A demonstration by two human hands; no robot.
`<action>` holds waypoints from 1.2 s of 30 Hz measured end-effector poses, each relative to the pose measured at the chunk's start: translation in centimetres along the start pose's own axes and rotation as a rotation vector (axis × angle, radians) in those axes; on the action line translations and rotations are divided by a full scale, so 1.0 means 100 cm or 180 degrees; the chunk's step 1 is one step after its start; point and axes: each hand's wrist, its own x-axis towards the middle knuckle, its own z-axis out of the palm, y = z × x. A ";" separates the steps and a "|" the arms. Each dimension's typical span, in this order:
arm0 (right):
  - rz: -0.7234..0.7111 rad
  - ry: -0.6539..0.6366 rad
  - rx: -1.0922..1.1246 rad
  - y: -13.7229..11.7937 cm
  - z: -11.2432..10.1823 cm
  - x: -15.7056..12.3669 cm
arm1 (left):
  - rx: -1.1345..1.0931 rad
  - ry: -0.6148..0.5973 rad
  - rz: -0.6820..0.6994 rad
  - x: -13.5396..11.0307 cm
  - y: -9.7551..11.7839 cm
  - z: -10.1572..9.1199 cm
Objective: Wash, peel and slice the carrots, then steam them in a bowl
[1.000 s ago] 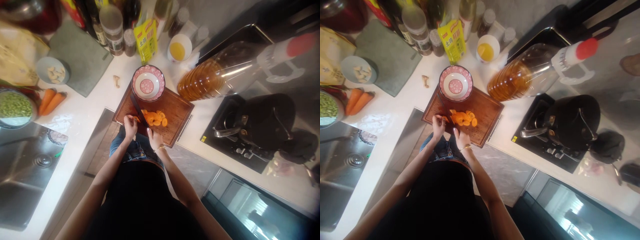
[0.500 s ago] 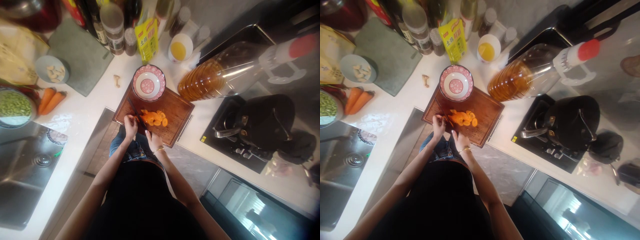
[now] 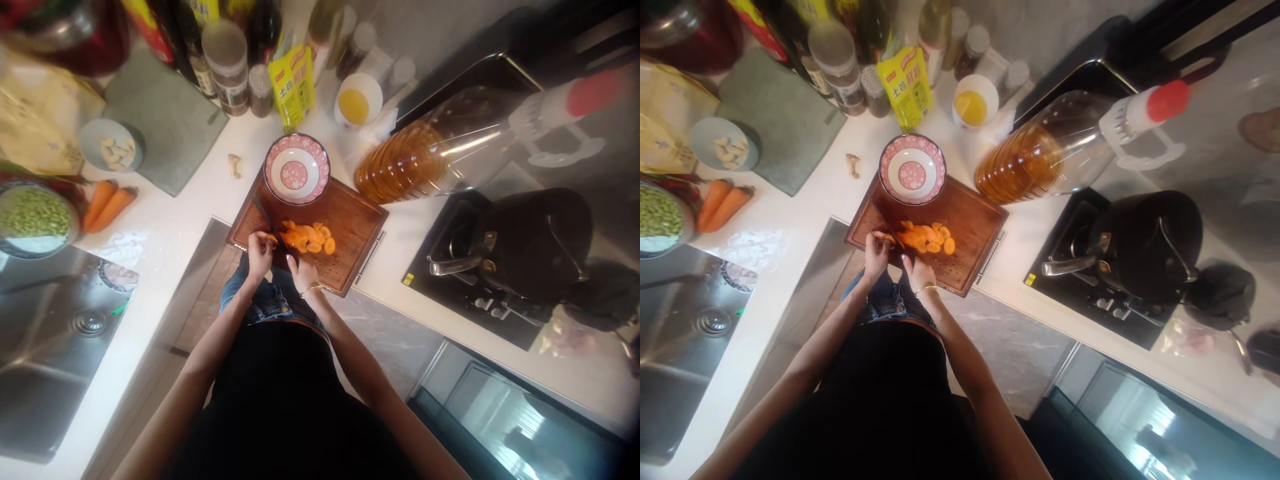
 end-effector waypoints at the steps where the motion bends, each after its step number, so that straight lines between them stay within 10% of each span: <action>1: -0.0032 0.0045 0.0047 0.001 0.000 -0.001 | 0.0025 -0.0013 0.0007 0.000 0.000 0.000; 17: 0.0100 0.0102 -0.0110 -0.001 -0.013 -0.029 | 0.0099 0.0159 -0.0058 -0.002 -0.004 0.004; 36: 0.0064 -0.0038 0.0060 -0.011 0.001 0.000 | 0.0277 0.0169 0.0170 0.000 -0.003 0.000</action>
